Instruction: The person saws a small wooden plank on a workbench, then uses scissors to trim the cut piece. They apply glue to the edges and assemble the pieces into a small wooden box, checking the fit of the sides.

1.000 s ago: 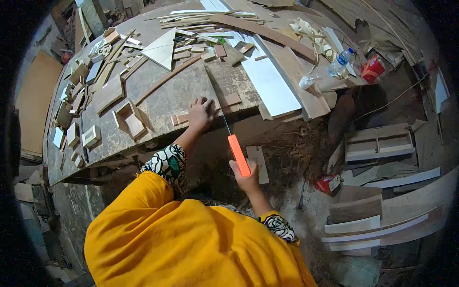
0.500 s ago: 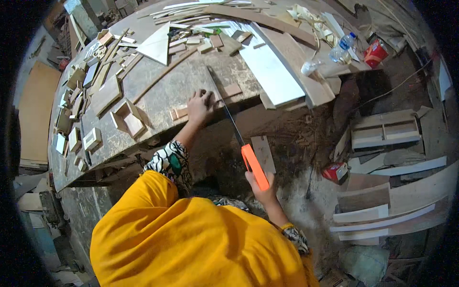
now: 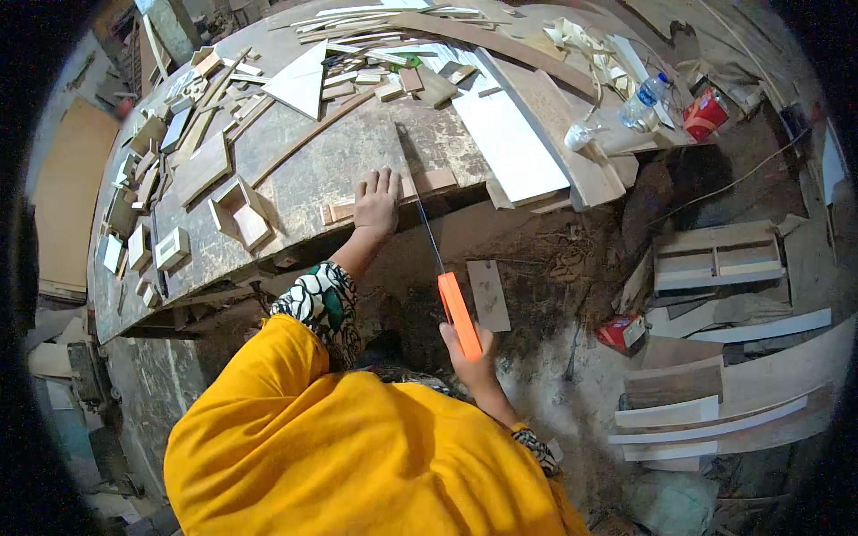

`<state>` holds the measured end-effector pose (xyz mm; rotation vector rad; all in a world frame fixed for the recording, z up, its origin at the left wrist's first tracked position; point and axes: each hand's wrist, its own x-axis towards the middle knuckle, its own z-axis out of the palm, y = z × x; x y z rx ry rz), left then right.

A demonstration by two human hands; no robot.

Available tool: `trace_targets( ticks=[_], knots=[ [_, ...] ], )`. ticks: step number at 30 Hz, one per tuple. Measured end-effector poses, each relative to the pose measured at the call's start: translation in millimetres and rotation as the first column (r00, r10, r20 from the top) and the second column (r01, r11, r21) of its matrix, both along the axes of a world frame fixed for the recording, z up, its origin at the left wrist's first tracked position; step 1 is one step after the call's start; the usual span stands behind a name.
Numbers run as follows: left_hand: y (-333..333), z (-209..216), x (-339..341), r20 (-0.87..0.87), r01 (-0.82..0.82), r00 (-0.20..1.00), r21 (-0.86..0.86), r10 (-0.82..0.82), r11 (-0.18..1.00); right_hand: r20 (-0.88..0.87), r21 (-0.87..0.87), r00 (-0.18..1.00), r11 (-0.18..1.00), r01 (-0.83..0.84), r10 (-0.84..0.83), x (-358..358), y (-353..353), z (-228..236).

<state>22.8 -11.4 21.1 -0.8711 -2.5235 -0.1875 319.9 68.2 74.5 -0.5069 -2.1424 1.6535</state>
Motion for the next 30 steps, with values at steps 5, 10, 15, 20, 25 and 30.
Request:
trace_targets(
  ticks=[5, 10, 15, 20, 25, 30],
  knots=[
    [2, -11, -9, -0.161, -0.016, 0.987, 0.033, 0.021, 0.999, -0.076, 0.129, 0.997, 0.992, -0.015, 0.025, -45, 7, -3],
    [1, -9, -3, -0.144, -0.028, 0.989, 0.092, 0.041, 0.995, 0.059, -0.041, 0.997, 0.998, -0.038, 0.04, 20, 14, -1],
    [0, -18, -12, 0.002, -0.046, 0.999, 0.004, 0.046, 0.999, 0.106, -0.019, 0.993, 0.999, -0.044, 0.046, 60, 9, 8],
    [4, -13, -6, -0.151, -0.001, 0.988, 0.068, 0.012, 0.998, 0.026, 0.169, 0.997, 0.983, -0.077, 0.073, -34, 18, 7],
    [2, -10, -9, -0.163, -0.008, 0.986, 0.024, 0.011, 1.0, 0.038, 0.005, 0.998, 0.998, -0.059, 0.059, -1, 12, 6],
    [-1, -20, -13, -0.232, -0.019, 0.973, -0.003, 0.017, 1.0, 0.124, 0.035, 0.992, 0.999, -0.025, 0.021, 28, -3, 6]
  ],
)
